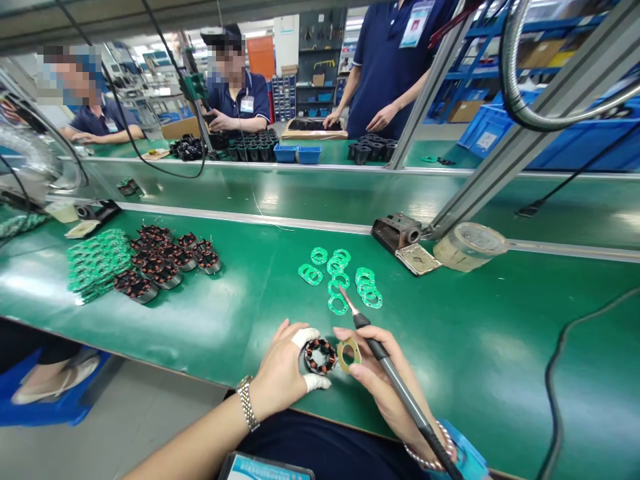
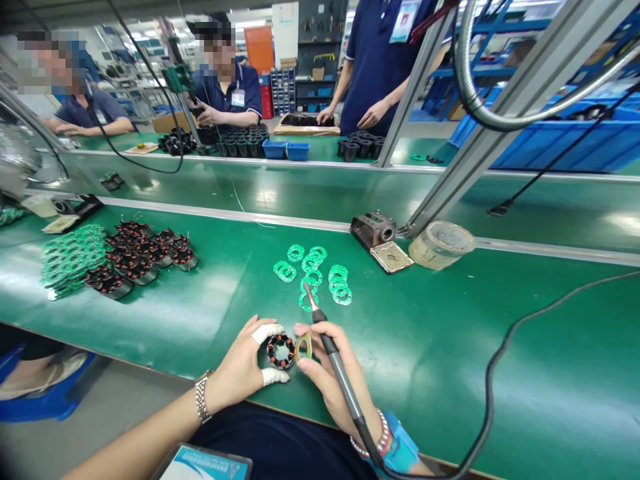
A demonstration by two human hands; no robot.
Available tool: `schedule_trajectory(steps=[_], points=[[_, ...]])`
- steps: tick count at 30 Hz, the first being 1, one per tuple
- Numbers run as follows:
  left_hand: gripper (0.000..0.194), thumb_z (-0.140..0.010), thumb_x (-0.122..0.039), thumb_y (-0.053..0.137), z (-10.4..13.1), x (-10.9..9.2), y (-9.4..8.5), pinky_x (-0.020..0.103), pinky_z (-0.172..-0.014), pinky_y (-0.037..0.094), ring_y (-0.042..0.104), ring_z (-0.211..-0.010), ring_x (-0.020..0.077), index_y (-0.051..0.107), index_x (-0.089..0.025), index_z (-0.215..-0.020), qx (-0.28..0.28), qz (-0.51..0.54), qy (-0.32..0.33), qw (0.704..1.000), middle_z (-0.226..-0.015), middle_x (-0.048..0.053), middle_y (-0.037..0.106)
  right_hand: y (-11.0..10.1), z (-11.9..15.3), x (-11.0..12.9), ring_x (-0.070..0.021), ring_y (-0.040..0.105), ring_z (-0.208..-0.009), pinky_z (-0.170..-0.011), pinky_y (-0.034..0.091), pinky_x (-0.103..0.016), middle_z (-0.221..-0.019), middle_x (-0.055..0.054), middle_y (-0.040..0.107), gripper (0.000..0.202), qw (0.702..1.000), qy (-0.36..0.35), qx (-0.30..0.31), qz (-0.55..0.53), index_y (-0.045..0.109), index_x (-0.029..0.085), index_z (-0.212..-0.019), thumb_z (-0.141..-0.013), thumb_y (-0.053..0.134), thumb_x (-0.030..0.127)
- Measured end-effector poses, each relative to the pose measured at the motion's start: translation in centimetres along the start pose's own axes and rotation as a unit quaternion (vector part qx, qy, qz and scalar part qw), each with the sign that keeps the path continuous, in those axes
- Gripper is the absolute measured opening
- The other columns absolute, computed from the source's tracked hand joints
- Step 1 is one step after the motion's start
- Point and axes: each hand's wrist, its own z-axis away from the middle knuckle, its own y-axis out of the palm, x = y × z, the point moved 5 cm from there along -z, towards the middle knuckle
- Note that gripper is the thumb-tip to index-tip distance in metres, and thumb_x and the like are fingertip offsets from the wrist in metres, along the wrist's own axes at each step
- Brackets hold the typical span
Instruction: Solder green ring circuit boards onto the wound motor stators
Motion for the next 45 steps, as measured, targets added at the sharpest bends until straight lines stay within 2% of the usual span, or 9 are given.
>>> schedule_trajectory(steps=[2,4,7,9,13,18,30,37,45], points=[[0.057,-0.052,-0.029,0.080,0.0,-0.1,0.1,0.055,-0.102,0.029,0.057,-0.104,0.0273,0.053,-0.022,-0.102,0.001,0.000,-0.010,1.000,-0.106,0.007,0.062,-0.1,-0.1,-0.2,-0.0209,0.063,-0.097,-0.082,0.052,-0.036,-0.106,-0.007,0.064,0.028,0.999,-0.011,-0.004,0.049,0.045,0.027,-0.104,-0.081,0.059,0.033],[0.055,-0.053,-0.027,0.079,-0.1,-0.2,0.1,0.055,-0.102,0.029,0.058,-0.100,0.0267,0.052,-0.022,-0.101,-0.006,0.001,-0.016,1.000,-0.102,0.005,0.063,-0.2,-0.3,-0.1,-0.0202,0.066,-0.089,-0.077,0.054,-0.033,-0.100,-0.005,0.065,0.026,0.988,-0.029,-0.021,0.152,0.046,0.026,-0.104,-0.081,0.058,0.031],[0.052,-0.054,-0.025,0.077,-0.1,-0.3,0.1,0.054,-0.099,0.033,0.060,-0.095,0.0266,0.052,-0.021,-0.099,-0.018,-0.003,-0.021,1.000,-0.096,0.005,0.064,0.2,-0.4,0.6,-0.0190,0.067,-0.082,-0.074,0.055,-0.030,-0.094,-0.005,0.066,0.025,0.943,-0.082,-0.016,0.321,0.049,0.024,-0.104,-0.080,0.057,0.026],[0.046,-0.057,-0.023,0.074,-0.1,-0.4,0.1,0.053,-0.098,0.035,0.060,-0.094,0.0261,0.052,-0.020,-0.097,-0.020,-0.005,-0.017,1.000,-0.094,0.005,0.064,0.9,-0.4,1.2,-0.0188,0.067,-0.084,-0.074,0.055,-0.028,-0.098,-0.006,0.065,0.030,0.922,-0.126,0.011,0.367,0.045,0.023,-0.110,-0.081,0.056,0.025],[0.044,-0.057,-0.016,0.069,0.0,-0.3,0.2,0.052,-0.100,0.033,0.058,-0.097,0.0252,0.053,-0.019,-0.098,-0.020,-0.003,-0.011,1.000,-0.098,0.006,0.063,2.1,-0.8,1.9,-0.0194,0.067,-0.084,-0.074,0.055,-0.028,-0.094,-0.006,0.066,0.038,0.903,-0.181,0.060,0.385,0.042,0.023,-0.112,-0.079,0.060,0.027],[0.047,-0.058,-0.018,0.069,0.1,-0.2,0.3,0.053,-0.099,0.034,0.057,-0.099,0.0260,0.052,-0.021,-0.102,-0.025,0.005,-0.004,1.000,-0.104,0.007,0.061,2.7,-1.4,1.8,-0.0215,0.067,-0.079,-0.072,0.055,-0.031,-0.088,-0.005,0.068,0.046,0.894,-0.170,0.085,0.405,0.044,0.022,-0.108,-0.070,0.070,0.029],[0.042,-0.057,-0.019,0.071,0.1,-0.5,0.2,0.053,-0.099,0.035,0.058,-0.097,0.0265,0.053,-0.020,-0.095,-0.033,-0.015,0.003,0.999,-0.095,0.006,0.063,2.3,-1.1,0.5,-0.0184,0.068,-0.077,-0.071,0.055,-0.028,-0.089,-0.003,0.067,0.039,0.901,-0.158,0.082,0.396,0.042,0.024,-0.106,-0.075,0.066,0.032],[0.044,-0.056,-0.021,0.072,0.2,-0.2,0.4,0.052,-0.099,0.034,0.057,-0.099,0.0267,0.053,-0.020,-0.096,-0.037,-0.019,0.006,0.999,-0.099,0.007,0.063,2.1,-0.8,0.5,-0.0186,0.067,-0.075,-0.070,0.055,-0.028,-0.089,-0.003,0.067,0.038,0.896,-0.170,0.080,0.403,0.045,0.024,-0.105,-0.074,0.066,0.029],[0.049,-0.058,-0.029,0.073,0.3,-0.3,0.2,0.054,-0.101,0.030,0.054,-0.107,0.0283,0.053,-0.021,-0.102,-0.021,-0.010,0.009,1.000,-0.107,0.010,0.061,2.0,-0.7,0.3,-0.0183,0.066,-0.078,-0.072,0.055,-0.028,-0.090,-0.004,0.064,0.034,0.908,-0.181,0.066,0.372,0.045,0.023,-0.105,-0.077,0.063,0.032]])
